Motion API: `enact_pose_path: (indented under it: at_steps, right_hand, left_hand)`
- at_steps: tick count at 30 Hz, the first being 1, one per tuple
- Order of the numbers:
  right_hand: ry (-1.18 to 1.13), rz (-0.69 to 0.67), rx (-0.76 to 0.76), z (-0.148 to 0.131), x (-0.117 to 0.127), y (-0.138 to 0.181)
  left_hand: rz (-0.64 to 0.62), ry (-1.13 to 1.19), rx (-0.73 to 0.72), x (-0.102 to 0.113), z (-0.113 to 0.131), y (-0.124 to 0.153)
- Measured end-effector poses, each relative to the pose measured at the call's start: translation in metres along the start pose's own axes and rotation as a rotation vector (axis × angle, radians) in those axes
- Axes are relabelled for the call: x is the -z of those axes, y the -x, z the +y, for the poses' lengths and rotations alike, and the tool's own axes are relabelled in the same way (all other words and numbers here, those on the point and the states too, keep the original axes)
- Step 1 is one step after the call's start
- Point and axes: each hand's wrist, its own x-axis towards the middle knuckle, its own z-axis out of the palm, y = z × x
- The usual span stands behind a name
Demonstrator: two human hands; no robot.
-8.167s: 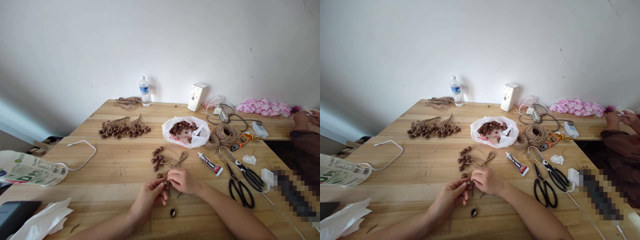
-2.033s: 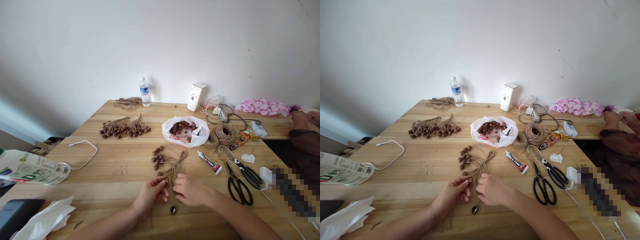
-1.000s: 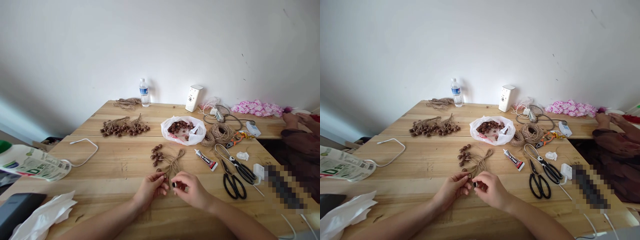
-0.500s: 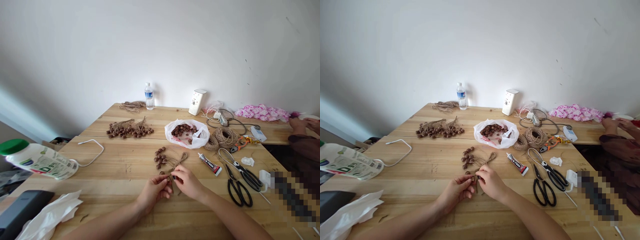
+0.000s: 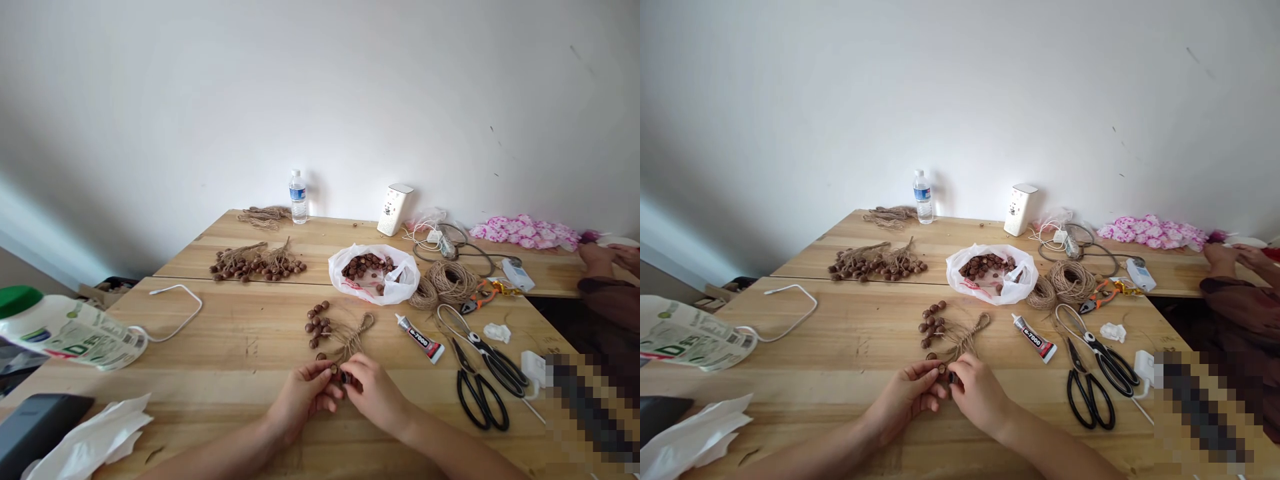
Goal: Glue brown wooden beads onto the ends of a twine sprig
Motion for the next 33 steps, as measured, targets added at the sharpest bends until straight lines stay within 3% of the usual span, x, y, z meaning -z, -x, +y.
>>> enact_pose_path:
  at_steps: [13, 18, 23, 33]
  right_hand:
    - [-0.104, 0.015, -0.009, 0.004, 0.003, -0.001]
    - [-0.1, 0.079, 0.022, 0.008, 0.009, -0.011]
    - [-0.052, 0.007, 0.124, 0.008, 0.006, -0.018]
    - [-0.08, -0.099, 0.153, 0.005, 0.009, -0.017]
  left_hand:
    - [-0.005, -0.024, 0.014, 0.001, 0.001, -0.001]
    - [-0.012, -0.034, 0.021, 0.001, 0.001, 0.0]
    - [-0.031, -0.059, 0.009, 0.001, 0.002, 0.0]
    - [-0.032, -0.079, 0.011, 0.001, 0.003, 0.002]
